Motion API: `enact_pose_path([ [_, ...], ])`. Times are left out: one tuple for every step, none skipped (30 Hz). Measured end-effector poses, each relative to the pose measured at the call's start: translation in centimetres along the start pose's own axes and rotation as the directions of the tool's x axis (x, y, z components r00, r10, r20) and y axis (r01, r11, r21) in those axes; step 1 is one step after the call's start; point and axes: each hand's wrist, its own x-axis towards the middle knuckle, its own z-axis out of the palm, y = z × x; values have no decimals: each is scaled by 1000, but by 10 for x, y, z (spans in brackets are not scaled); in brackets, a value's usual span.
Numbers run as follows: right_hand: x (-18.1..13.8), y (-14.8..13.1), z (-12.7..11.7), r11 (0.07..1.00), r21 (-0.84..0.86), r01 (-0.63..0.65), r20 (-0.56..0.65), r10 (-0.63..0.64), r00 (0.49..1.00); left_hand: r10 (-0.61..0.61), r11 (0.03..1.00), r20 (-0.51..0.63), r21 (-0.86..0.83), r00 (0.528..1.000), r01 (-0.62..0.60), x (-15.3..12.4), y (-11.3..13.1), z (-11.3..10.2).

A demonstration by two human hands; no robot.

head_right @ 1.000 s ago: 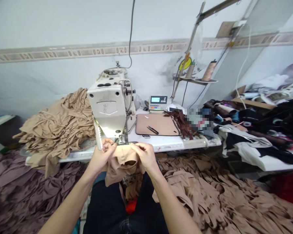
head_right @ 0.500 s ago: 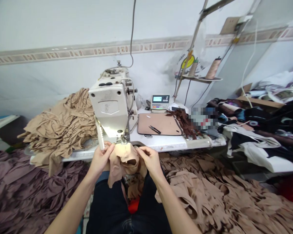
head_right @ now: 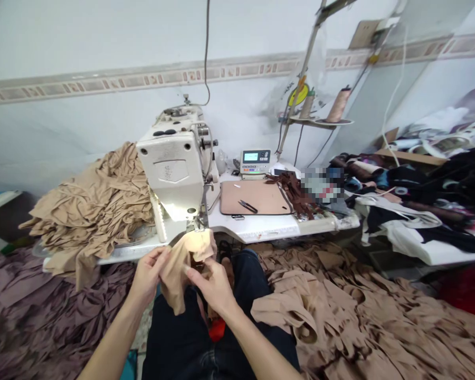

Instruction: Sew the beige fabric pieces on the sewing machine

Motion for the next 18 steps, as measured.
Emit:
enact_pose_path([
  [1, -3, 1, 1000, 3, -1, -34, 1, 999, -1, 1000, 19, 7, 1000, 1, -6, -3, 4],
  [1, -8, 0, 1000, 3, 4, -64, -4, 998, 3, 1000, 38, 19, 999, -3, -12, -7, 7],
  [-1, -13, -4, 1000, 0, 10, -72, -10, 997, 11, 999, 62, 37, 998, -13, -17, -10, 9],
  [-3, -19, -9, 1000, -7, 14, -57, -14, 998, 23, 998, 100, 61, 995, -29, -21, -12, 9],
  [-6, -26, -17, 1000, -20, 14, -18, -15, 1000, 36, 995, 164, 88, 986, -51, -25, -13, 9],
  [-9, -33, -25, 999, -43, 8, 41, -6, 999, 48, 990, 246, 115, 968, -79, -28, -13, 7],
  [-12, -40, -34, 997, -80, 0, 118, 9, 993, 59, 985, 333, 135, 941, -110, -30, -12, 6],
  [-16, -46, -43, 992, -128, -2, 208, 28, 978, 73, 980, 402, 142, 913, -141, -32, -9, 5],
  [-19, -51, -52, 984, -180, 9, 305, 47, 951, 88, 975, 442, 143, 892, -167, -33, -7, 4],
  [-22, -56, -59, 972, -234, 35, 398, 63, 915, 96, 972, 456, 148, 885, -181, -35, -4, 6],
  [-24, -60, -64, 956, -285, 71, 480, 78, 874, 91, 970, 453, 161, 887, -182, -37, -2, 9],
  [-26, -63, -68, 937, -330, 112, 543, 91, 835, 73, 968, 452, 184, 889, -173, -39, 0, 14],
  [-27, -65, -70, 918, -366, 151, 591, 104, 800, 38, 964, 475, 215, 879, -158, -42, 0, 20],
  [-27, -67, -72, 902, -392, 180, 628, 120, 769, -7, 959, 522, 246, 853, -143, -46, -1, 27],
  [-27, -68, -73, 891, -408, 198, 659, 138, 739, -55, 955, 585, 268, 809, -129, -50, -3, 34],
  [-27, -69, -75, 886, -416, 205, 685, 157, 712, -101, 954, 652, 278, 752, -113, -53, -6, 40],
  [-26, -69, -77, 884, -423, 201, 701, 179, 691, -139, 956, 706, 278, 694, -91, -57, -9, 44],
  [-25, -68, -80, 883, -430, 187, 703, 197, 684, -169, 960, 739, 273, 652, -61, -59, -12, 47],
])
